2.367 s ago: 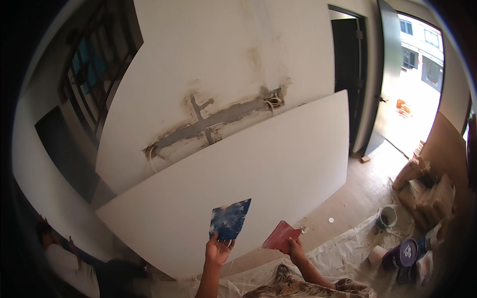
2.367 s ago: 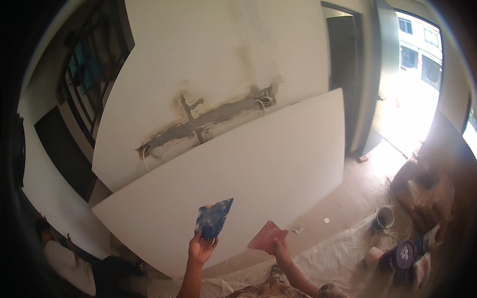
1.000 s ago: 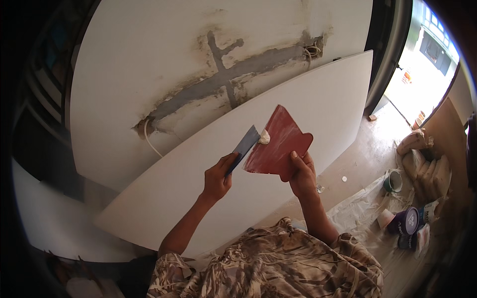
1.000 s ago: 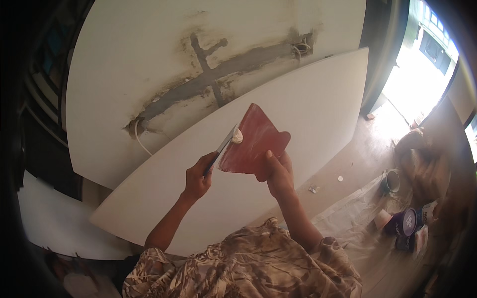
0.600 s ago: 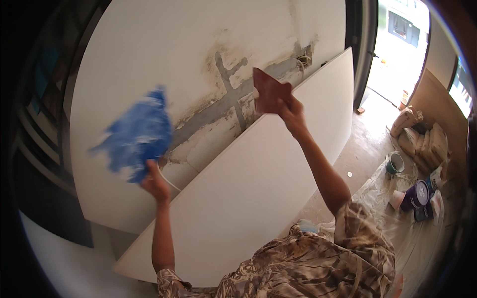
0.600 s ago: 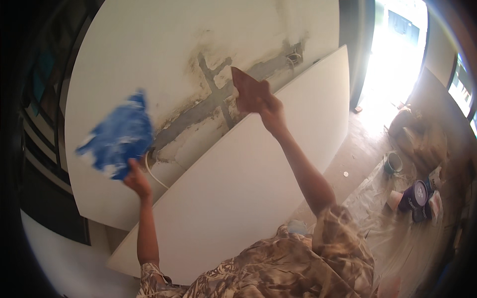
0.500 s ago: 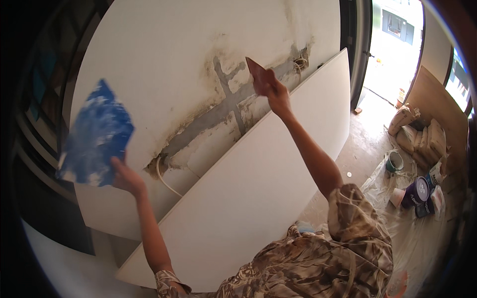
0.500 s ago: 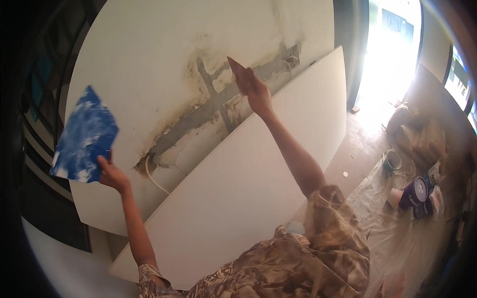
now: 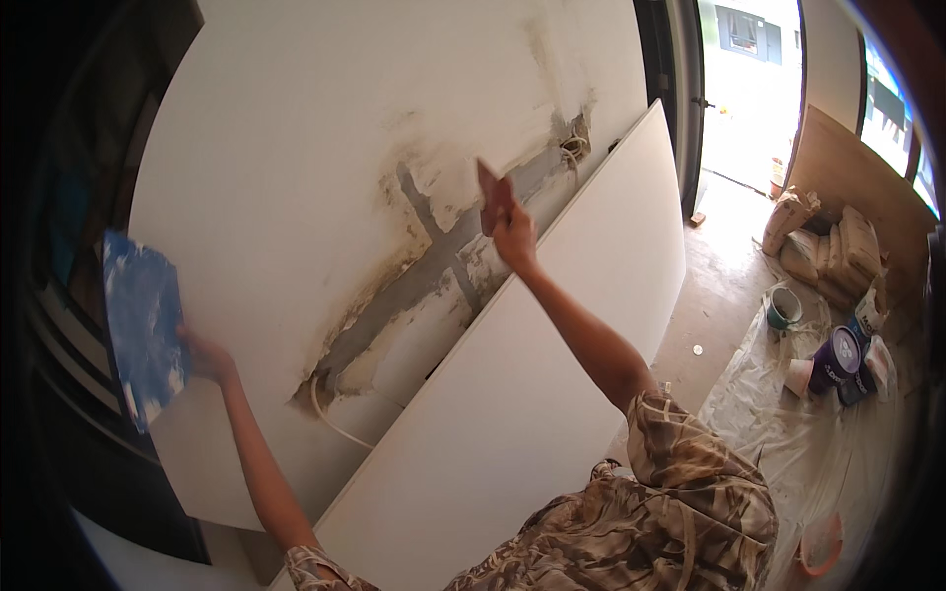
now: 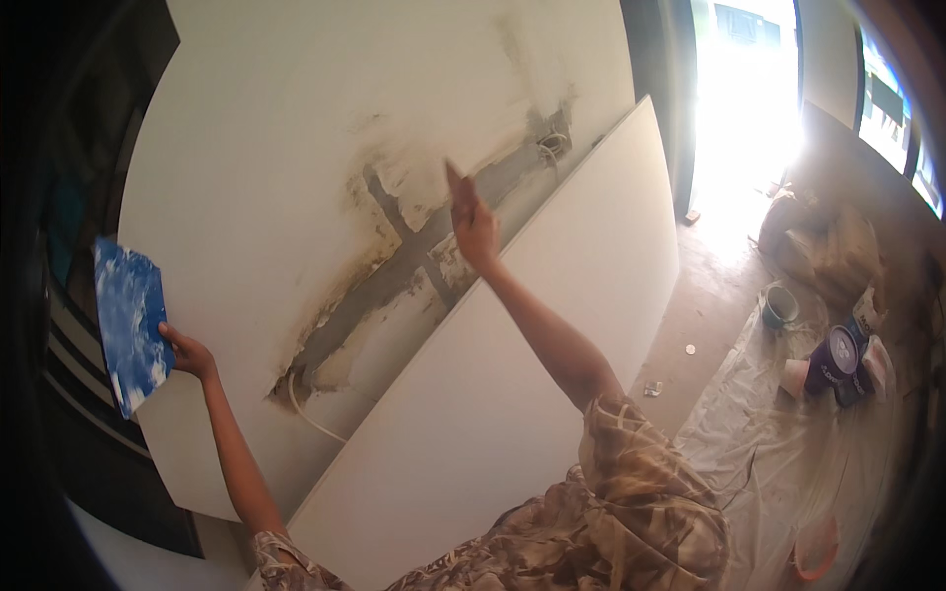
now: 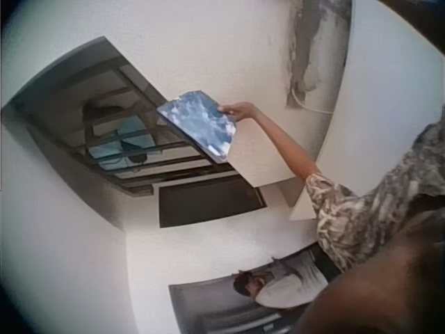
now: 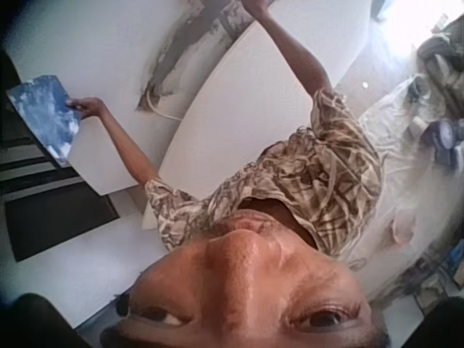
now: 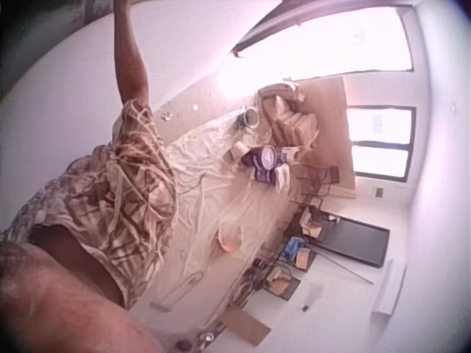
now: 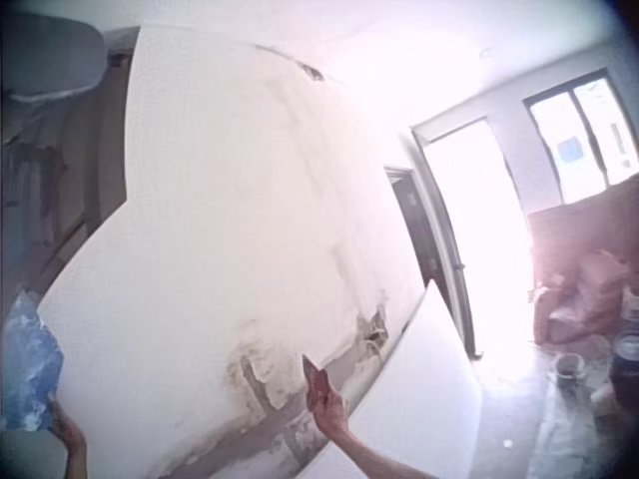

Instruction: The person applies plaster to a wall using a trowel and a hawk. They repeatedly scoop plaster from a bucket and spread it over a damaged section of the wall, smoothing the surface. Another person is visible in the background working on a different section of the room.

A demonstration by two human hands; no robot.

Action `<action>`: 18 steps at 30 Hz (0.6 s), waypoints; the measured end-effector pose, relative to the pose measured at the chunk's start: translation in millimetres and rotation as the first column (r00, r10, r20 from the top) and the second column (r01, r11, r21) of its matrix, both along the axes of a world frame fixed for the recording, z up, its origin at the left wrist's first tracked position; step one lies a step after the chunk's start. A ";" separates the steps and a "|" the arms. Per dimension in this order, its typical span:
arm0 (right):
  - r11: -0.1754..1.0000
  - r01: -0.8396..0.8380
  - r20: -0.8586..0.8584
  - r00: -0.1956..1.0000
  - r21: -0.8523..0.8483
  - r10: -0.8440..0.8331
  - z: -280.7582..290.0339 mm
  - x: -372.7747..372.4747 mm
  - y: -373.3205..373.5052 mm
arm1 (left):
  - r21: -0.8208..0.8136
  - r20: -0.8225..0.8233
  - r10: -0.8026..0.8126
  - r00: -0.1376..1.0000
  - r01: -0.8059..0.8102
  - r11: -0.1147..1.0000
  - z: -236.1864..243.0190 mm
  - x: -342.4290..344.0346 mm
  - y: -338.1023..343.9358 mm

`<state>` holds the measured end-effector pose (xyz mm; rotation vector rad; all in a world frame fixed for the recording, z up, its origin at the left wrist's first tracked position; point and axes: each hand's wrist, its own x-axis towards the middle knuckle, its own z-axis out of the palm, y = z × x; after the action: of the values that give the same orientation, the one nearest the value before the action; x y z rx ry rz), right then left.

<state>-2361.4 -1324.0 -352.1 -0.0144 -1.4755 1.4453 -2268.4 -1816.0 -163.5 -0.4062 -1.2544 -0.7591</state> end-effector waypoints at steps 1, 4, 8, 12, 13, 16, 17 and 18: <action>0.999 0.028 0.015 1.000 -0.038 -0.028 13.3 -9.7 17.1 | 0.015 0.012 0.009 1.000 -0.010 1.000 -1.2 -5.1 3.3; 0.993 0.100 0.014 0.995 -0.063 -0.099 28.6 -29.2 37.7 | 0.050 0.055 0.044 0.998 -0.046 0.998 -9.7 -15.6 11.3; 0.952 0.139 -0.253 0.965 0.273 -0.069 4.8 -23.8 -29.7 | 0.077 0.095 0.093 0.991 -0.100 0.992 -12.9 -15.0 16.2; 0.898 -0.059 -0.231 0.957 0.435 0.175 -15.6 14.9 -59.0 | 0.090 0.135 0.149 0.980 -0.162 0.983 -20.5 -11.4 6.7; 0.885 -0.089 -0.218 0.954 0.457 0.208 -13.4 14.5 -55.3 | 0.095 0.137 0.153 0.979 -0.167 0.981 -19.6 -10.7 9.4; 0.942 0.048 -0.348 0.934 0.332 0.075 40.1 17.3 -55.5 | 0.094 0.146 0.189 0.971 -0.203 0.975 -14.9 -4.0 8.0; 0.937 0.179 -0.376 0.925 0.299 -0.057 57.3 14.4 -57.1 | 0.097 0.147 0.186 0.972 -0.201 0.975 -12.6 -6.5 12.3; 0.919 0.212 -0.364 0.928 0.332 -0.082 62.7 8.7 -70.8 | 0.097 0.143 0.188 0.972 -0.203 0.974 -10.0 -9.0 16.7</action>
<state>-2352.7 -1394.8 -289.4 0.3355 -1.3947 0.9713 -2277.4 -1799.4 -173.4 -0.1396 -1.3481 -0.6914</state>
